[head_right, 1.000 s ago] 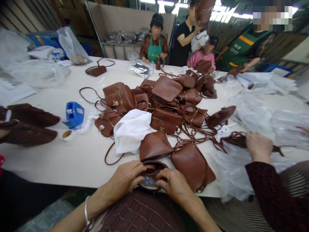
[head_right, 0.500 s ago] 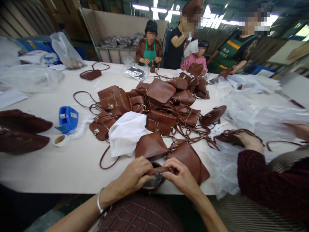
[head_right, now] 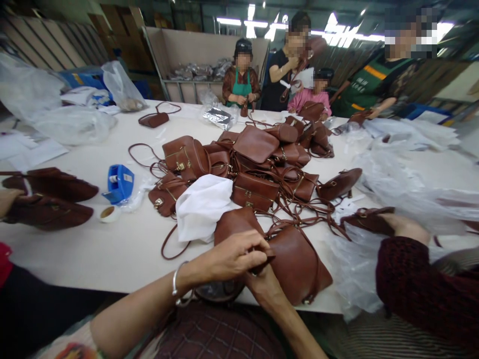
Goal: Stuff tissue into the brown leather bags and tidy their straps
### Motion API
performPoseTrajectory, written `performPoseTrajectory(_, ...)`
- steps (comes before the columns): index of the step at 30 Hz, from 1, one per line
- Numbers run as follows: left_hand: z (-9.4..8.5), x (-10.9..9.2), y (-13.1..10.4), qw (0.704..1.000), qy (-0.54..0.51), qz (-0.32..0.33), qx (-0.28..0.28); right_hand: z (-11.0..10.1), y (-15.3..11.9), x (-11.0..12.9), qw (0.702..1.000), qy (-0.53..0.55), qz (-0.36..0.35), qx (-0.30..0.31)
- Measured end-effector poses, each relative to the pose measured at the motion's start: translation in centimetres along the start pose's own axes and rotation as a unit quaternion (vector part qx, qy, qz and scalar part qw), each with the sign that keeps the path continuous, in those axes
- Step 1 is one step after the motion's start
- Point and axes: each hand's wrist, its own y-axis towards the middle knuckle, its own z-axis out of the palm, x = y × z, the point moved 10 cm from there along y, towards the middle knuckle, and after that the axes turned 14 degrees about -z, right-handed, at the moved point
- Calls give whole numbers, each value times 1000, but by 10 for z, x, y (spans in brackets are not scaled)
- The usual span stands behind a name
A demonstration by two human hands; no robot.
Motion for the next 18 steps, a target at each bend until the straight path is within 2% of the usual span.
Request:
performPoseTrajectory(2, -15, 17, -9, 999, 7, -12, -33, -7, -5, 0, 999, 29, 23, 7)
performPoseTrajectory(4, -20, 50, -20, 997, 12, -63, -31, -20, -11, 2, 996, 85, 33, -18)
performPoseTrajectory(6, -20, 80, -32, 994, 38, -97, -44, -42, -15, 8, 980, 177, 16, -88)
performPoseTrajectory(8, -16, 101, -42, 990, 54, -117, -49, -73, -18, 12, 946, 267, -8, -182)
performPoseTrajectory(11, -10, 108, -51, 991, 68, -97, -57, -124, -23, 4, 886, 347, -29, -307)
performPoseTrajectory(14, -15, 104, -53, 986, 116, -71, -100, -159, -28, -24, 841, 378, -8, -388)
performPoseTrajectory(16, -26, 106, -52, 982, 100, -92, -134, -160, -34, -49, 836, 375, 48, -397)
performPoseTrajectory(18, -33, 107, -47, 983, 0, -125, -134, -144, -39, -66, 856, 356, 105, -360)
